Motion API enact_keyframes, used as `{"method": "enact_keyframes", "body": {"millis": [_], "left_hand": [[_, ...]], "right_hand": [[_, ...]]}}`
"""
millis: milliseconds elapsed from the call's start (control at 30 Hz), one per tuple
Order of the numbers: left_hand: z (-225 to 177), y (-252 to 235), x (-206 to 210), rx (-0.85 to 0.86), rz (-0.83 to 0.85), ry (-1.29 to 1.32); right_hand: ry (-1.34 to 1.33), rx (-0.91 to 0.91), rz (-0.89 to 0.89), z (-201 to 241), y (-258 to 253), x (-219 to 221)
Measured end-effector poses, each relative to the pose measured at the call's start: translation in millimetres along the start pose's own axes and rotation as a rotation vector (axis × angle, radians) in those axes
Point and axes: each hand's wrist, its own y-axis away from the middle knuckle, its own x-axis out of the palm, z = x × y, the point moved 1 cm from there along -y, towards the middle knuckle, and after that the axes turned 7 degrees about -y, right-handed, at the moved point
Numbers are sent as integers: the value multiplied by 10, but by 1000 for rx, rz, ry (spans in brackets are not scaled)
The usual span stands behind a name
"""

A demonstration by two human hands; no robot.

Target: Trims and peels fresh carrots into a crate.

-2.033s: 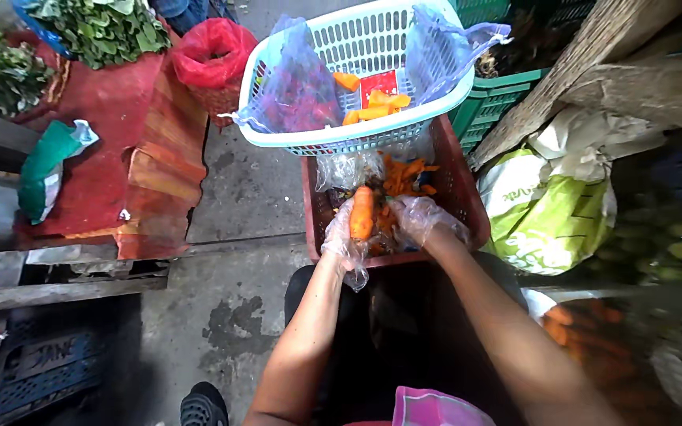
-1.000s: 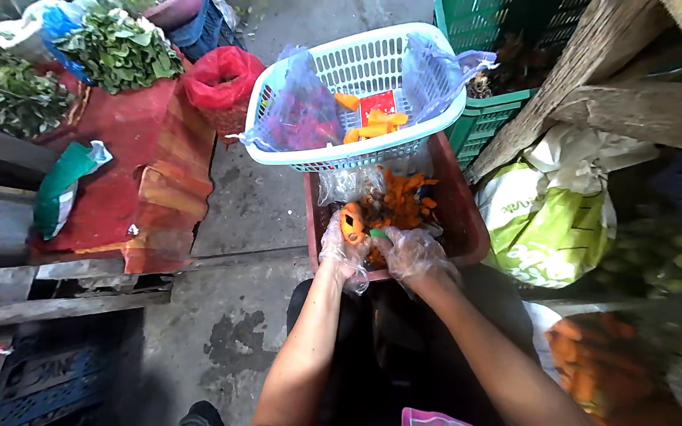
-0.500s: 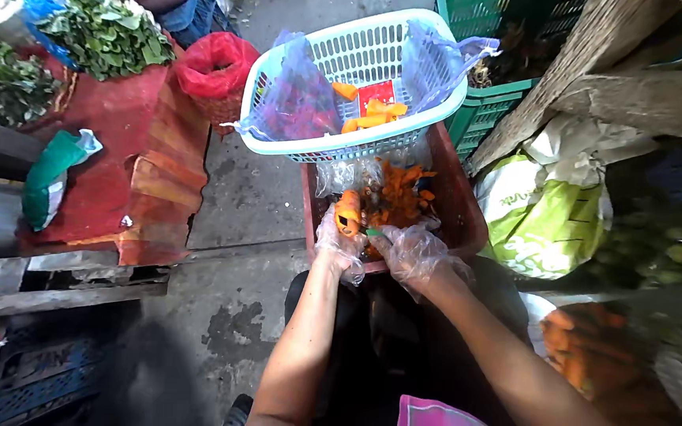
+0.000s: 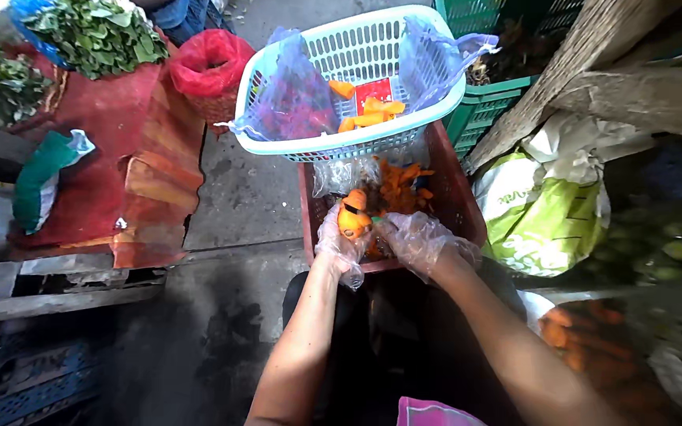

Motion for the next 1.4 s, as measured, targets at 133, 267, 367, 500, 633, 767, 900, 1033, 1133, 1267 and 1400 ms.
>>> {"method": "enact_keyframes", "body": {"millis": [133, 267, 367, 500, 633, 767, 900, 1033, 1133, 1267, 1400], "left_hand": [[11, 50, 37, 29, -24, -74], [-4, 46, 42, 64, -35, -72], [-16, 34, 25, 77, -29, -64], [18, 62, 22, 35, 55, -91], [2, 59, 47, 33, 83, -139], [53, 14, -2, 225, 160, -454], [73, -36, -3, 542, 18, -1223], [81, -46, -5, 482, 33, -1034], [51, -36, -20, 442, 88, -888], [68, -41, -18, 413, 121, -929], [78, -49, -51, 430, 187, -973]], "right_hand": [[64, 50, -13, 73, -46, -4], [55, 38, -13, 118, -20, -25], [53, 40, 9, 140, 23, -14], [13, 121, -67, -135, -387, -22], [119, 133, -52, -403, -601, -154], [127, -53, -82, -386, -361, -219], [-176, -1, -166, -418, -229, -84], [-247, 17, -169, -369, -130, -37], [-128, 13, -132, -290, -37, -25], [59, 26, -134, -181, 16, 1], [51, 116, -169, -236, -166, -8]]}}
